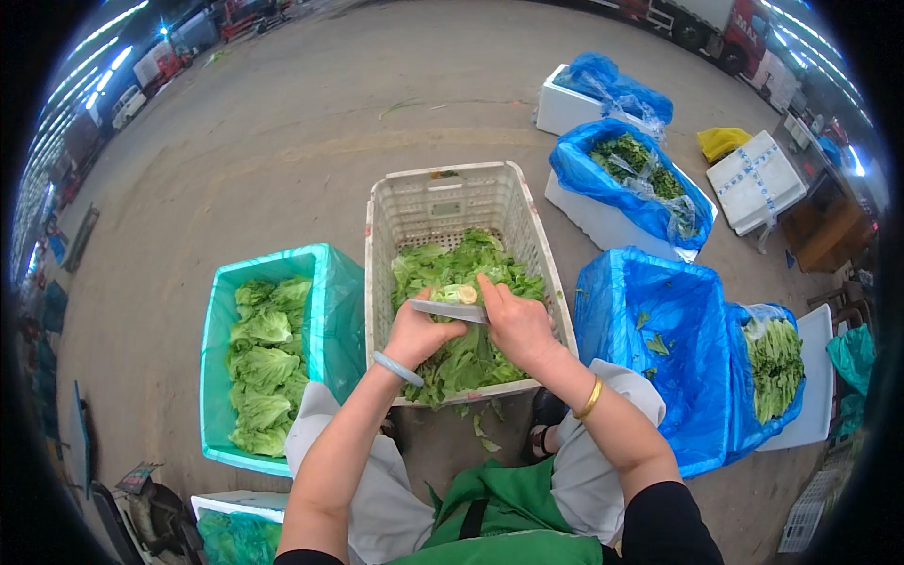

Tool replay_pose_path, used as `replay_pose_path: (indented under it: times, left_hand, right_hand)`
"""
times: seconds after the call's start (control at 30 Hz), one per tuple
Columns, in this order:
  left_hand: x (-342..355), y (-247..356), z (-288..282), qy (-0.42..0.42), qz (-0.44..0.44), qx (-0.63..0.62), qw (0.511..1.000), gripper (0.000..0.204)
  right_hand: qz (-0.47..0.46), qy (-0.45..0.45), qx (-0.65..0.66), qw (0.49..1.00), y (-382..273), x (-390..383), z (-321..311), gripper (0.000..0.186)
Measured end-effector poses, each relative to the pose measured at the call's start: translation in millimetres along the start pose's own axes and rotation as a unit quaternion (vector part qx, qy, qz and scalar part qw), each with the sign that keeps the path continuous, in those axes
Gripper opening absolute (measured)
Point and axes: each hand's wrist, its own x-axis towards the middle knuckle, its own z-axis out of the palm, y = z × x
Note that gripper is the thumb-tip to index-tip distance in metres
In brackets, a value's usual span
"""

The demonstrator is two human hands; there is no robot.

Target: The person sits on the floor and trims lettuce leaves using a knife, removing outer leaves and cutting the base. Trimmed lettuce is placed into a white basket, and discarded parts are placed into a blue-lined bin. The person handles multiple lettuce heads one at a time.

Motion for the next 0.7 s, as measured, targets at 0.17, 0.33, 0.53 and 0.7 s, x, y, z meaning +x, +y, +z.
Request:
replay_pose_path:
  times: [0.17, 0.33, 0.53, 0.7]
  left_hand:
    - [-1.1, -4.5, -5.2, -0.023, 0.002, -0.021, 1.0, 0.054]
    - [-0.6, -9.4, -24.9, -0.046, -0.03, -0.008, 0.998, 0.062]
    - [-12.7, 3.5, -26.1, 0.063, 0.103, 0.147, 0.982, 0.076]
    - [-15.3, 23.2, -7.1, 0.05, 0.381, 0.418, 0.823, 0.073]
  right_hand:
    - [0.021, -0.023, 0.025, 0.999, -3.8, 1.5, 3.0, 0.059]
    - [0.161, -0.176, -0.017, 0.971, 55.1, -2.0, 34.8, 0.026]
    - [0.318, -0.232, 0.288, 0.873, 65.9, 1.0, 14.7, 0.035]
    - [0.421, -0.216, 0.654, 0.59, 25.7, 4.9, -18.5, 0.068]
